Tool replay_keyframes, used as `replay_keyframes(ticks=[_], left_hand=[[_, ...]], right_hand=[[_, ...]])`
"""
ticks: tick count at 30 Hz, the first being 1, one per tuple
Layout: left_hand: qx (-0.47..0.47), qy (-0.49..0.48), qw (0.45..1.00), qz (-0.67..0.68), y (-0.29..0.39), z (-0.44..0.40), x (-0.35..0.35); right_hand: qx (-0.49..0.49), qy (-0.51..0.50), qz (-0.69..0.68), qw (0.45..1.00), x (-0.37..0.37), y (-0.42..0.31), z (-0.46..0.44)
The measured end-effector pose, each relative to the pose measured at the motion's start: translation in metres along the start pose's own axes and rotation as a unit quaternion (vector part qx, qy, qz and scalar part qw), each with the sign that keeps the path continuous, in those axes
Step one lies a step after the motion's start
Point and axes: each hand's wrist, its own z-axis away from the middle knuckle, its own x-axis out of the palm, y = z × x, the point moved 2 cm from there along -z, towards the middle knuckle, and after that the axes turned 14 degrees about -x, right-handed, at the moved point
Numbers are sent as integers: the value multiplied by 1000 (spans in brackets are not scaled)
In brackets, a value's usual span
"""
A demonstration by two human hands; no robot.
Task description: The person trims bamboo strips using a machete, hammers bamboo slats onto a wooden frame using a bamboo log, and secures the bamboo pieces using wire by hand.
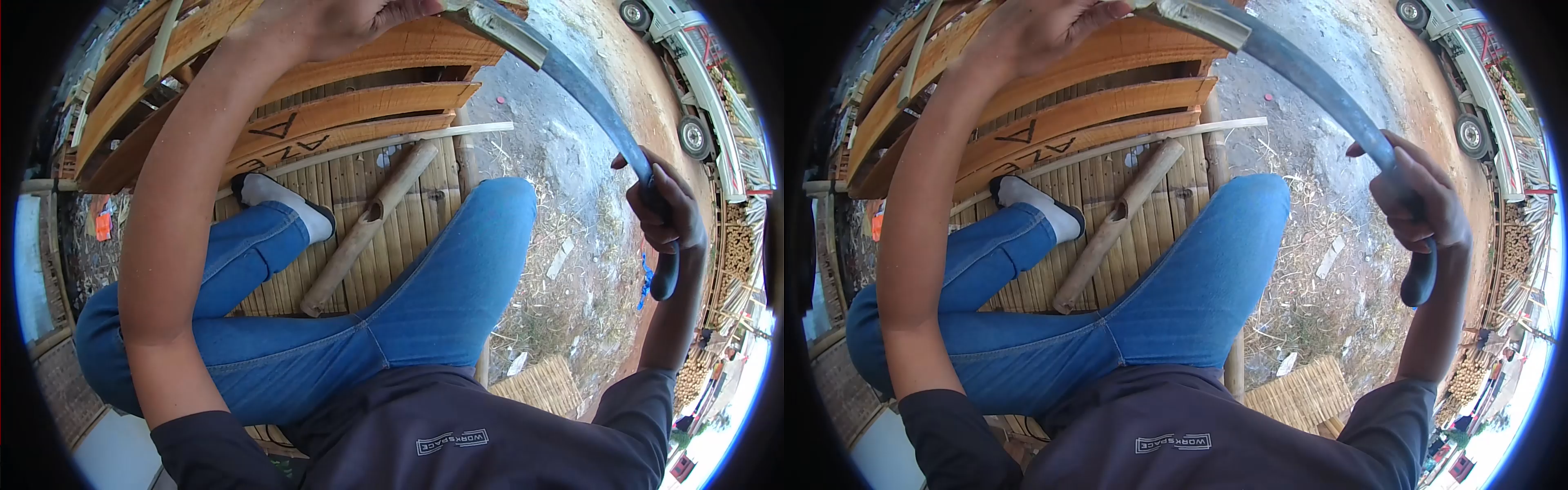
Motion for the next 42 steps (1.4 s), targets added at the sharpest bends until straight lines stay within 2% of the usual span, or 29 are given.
replay_keyframes(ticks=[2, 10, 13, 19, 26, 32, 35, 38, 42], left_hand=[[-20, -49, 998, 23, 0, -3, -1], [-17, -37, 999, 21, 3, -3, -6], [-35, -48, 998, 11, 11, -1, -13], [-43, -72, 996, 13, 7, -1, -13], [-15, -19, 999, -24, 5, 0, -1], [-27, -77, 996, 34, 7, -5, -7], [-7, -36, 999, -30, 14, 2, -15], [-24, -96, 995, 31, 6, -7, -4], [-42, -69, 997, -12, 12, 0, -10]], right_hand=[[6, 10, 26, 1000, 10, -2, 1], [-10, -2, 158, 987, 28, -7, 6], [-5, 10, 149, 989, 31, -5, 7], [41, 28, -73, 996, 23, 18, 9], [-17, 1, -19, 1000, 31, 29, 14], [-15, 23, 20, 999, 44, 30, 17], [-13, 18, 27, 999, 49, 30, 17], [-11, 17, 26, 999, 52, 30, 17], [-12, 26, 28, 999, 59, 30, 18]])
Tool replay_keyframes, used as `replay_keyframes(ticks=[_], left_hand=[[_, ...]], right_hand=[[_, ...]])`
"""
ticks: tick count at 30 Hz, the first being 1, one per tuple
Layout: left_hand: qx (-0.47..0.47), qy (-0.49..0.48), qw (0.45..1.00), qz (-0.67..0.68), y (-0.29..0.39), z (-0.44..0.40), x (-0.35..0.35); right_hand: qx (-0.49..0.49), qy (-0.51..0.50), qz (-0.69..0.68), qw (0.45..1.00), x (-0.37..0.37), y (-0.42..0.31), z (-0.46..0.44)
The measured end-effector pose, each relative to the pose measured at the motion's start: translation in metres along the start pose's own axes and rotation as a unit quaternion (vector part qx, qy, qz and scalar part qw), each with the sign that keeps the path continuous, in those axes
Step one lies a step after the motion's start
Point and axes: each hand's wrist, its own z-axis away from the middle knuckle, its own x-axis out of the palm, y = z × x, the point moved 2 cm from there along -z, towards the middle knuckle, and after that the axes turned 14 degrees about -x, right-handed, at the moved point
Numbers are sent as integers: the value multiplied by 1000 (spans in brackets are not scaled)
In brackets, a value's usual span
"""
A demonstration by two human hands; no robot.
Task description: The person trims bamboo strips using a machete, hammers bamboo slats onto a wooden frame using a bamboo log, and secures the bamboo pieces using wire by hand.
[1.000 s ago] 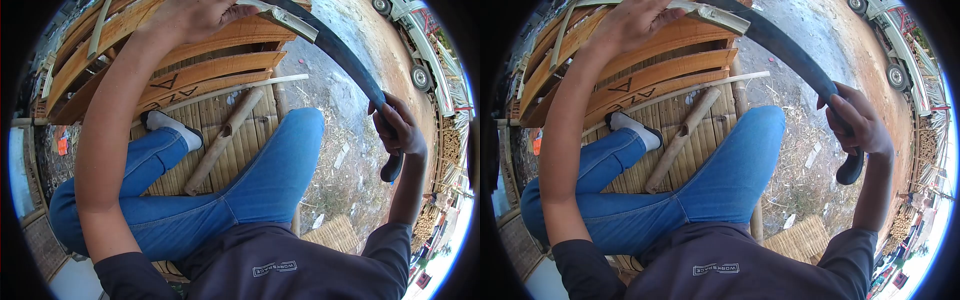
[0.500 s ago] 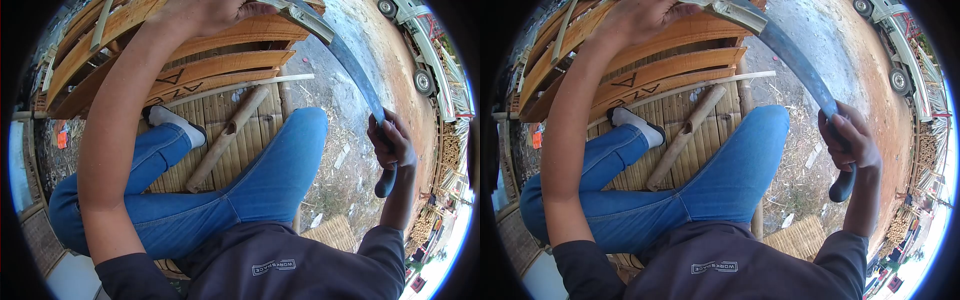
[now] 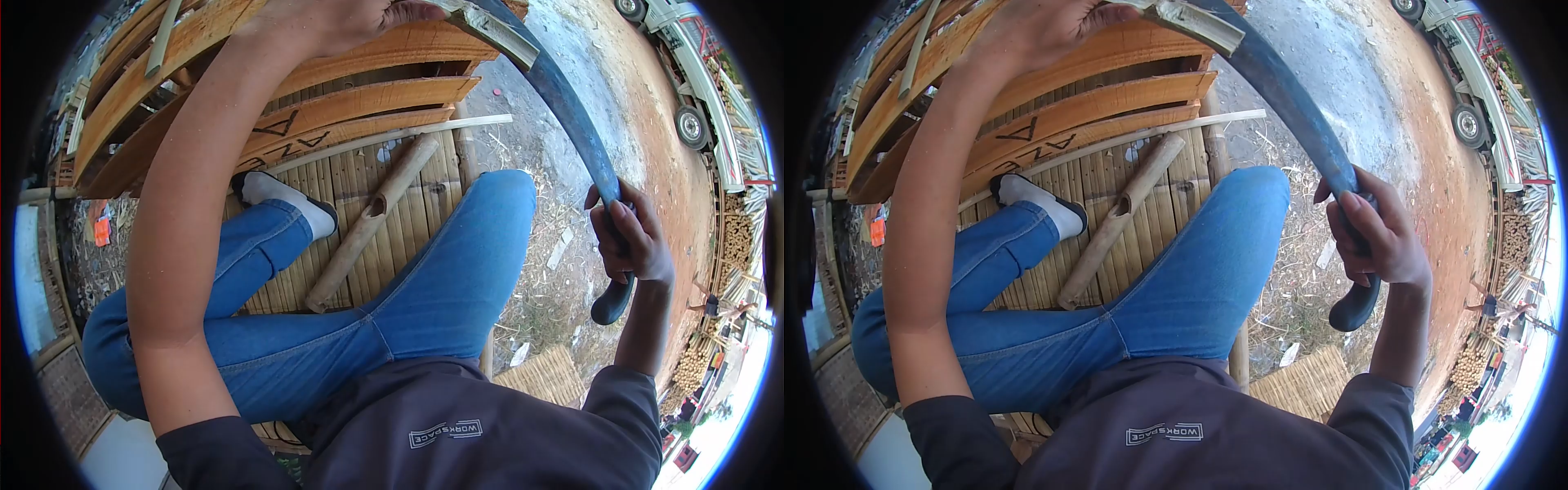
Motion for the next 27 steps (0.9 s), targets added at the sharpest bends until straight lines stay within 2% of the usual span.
replay_keyframes(ticks=[3, 11, 15, 24, 27], left_hand=[[-5, 0, 1000, -25, 3, 1, -2], [27, 28, 999, -9, -7, -2, 12], [9, 27, 999, -30, -5, -2, 14], [3, 29, 999, -30, -8, -4, 17], [0, 37, 999, -11, 0, 0, 9]], right_hand=[[-22, 10, 72, 997, 6, -5, 1], [-15, 1, 65, 998, 10, -3, 0], [-23, 26, 111, 993, 17, -2, 2], [-23, 53, 104, 993, 29, 4, 4], [-51, 39, 122, 990, 32, 10, 6]])
